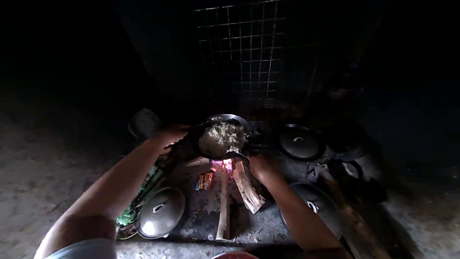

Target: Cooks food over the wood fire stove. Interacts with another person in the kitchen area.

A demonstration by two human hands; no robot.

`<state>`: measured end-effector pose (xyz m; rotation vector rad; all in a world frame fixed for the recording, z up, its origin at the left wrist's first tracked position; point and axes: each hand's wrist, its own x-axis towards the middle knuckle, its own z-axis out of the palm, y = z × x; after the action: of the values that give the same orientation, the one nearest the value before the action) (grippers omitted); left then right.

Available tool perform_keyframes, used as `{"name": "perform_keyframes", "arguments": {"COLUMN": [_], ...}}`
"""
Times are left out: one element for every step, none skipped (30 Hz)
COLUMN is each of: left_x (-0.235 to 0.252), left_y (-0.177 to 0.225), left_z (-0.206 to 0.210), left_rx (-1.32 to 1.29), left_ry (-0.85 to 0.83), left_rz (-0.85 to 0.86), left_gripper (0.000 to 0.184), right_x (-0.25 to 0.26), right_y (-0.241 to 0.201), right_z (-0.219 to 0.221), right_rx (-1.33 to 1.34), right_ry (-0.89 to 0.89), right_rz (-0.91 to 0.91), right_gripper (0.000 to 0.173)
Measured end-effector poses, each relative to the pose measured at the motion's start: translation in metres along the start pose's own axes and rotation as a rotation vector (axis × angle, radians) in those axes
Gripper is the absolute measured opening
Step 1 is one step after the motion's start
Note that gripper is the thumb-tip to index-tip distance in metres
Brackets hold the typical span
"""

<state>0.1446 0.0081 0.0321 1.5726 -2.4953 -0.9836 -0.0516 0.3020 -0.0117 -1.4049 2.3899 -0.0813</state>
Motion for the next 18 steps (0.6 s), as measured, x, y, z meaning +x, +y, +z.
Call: {"name": "perform_keyframes", "arguments": {"left_x": [0.008,0.018,0.03,0.044,0.061,0.075,0.087,0.096,0.106,0.113,0.116,0.118,0.118,0.113,0.109,0.105,0.1,0.095], "left_y": [0.004,0.006,0.006,0.003,-0.002,-0.008,-0.014,-0.02,-0.028,-0.032,-0.035,-0.038,-0.039,-0.037,-0.037,-0.037,-0.039,-0.041], "left_z": [0.008,0.017,0.026,0.036,0.043,0.05,0.055,0.057,0.057,0.054,0.05,0.048,0.046,0.044,0.044,0.045,0.046,0.047], "left_rx": [0.004,0.021,0.066,0.139,0.258,0.4,0.505,0.554,0.543,0.524,0.496,0.467,0.436,0.416,0.399,0.387,0.388,0.391], "left_ry": [0.017,0.023,0.033,0.053,0.067,0.085,0.112,0.138,0.141,0.11,0.047,-0.015,-0.075,-0.117,-0.14,-0.161,-0.178,-0.189], "left_rz": [-0.007,-0.002,0.02,0.048,0.064,0.058,0.025,0.011,0.023,0.06,0.109,0.155,0.18,0.197,0.206,0.21,0.21,0.211], "left_gripper": [0.041,0.04,0.039,0.038,0.04,0.042,0.044,0.045,0.041,0.036,0.032,0.029,0.028,0.029,0.028,0.029,0.03,0.031], "right_x": [-0.001,-0.002,-0.004,-0.006,-0.007,-0.009,-0.011,-0.011,-0.01,-0.007,-0.003,0.003,0.01,0.022,0.035,0.045,0.053,0.059], "right_y": [-0.004,-0.008,-0.011,-0.013,-0.015,-0.016,-0.017,-0.018,-0.02,-0.021,-0.022,-0.022,-0.023,-0.023,-0.024,-0.027,-0.03,-0.032], "right_z": [-0.001,0.0,0.0,0.0,0.001,0.003,0.002,0.002,0.001,0.001,0.002,0.005,0.008,0.013,0.017,0.019,0.021,0.022], "right_rx": [-0.005,-0.01,-0.01,-0.011,-0.011,-0.006,0.0,-0.003,-0.01,-0.018,-0.025,-0.021,-0.013,-0.017,-0.025,-0.022,-0.02,-0.012], "right_ry": [-0.009,-0.018,-0.021,-0.022,-0.018,-0.013,-0.02,-0.026,-0.027,-0.02,-0.01,-0.001,0.0,0.012,0.027,0.024,0.035,0.044], "right_rz": [0.01,0.021,0.03,0.041,0.051,0.06,0.071,0.087,0.101,0.111,0.114,0.115,0.111,0.103,0.097,0.094,0.082,0.067], "right_gripper": [0.035,0.035,0.035,0.035,0.035,0.034,0.033,0.033,0.033,0.034,0.036,0.038,0.04,0.04,0.039,0.039,0.038,0.036]}}
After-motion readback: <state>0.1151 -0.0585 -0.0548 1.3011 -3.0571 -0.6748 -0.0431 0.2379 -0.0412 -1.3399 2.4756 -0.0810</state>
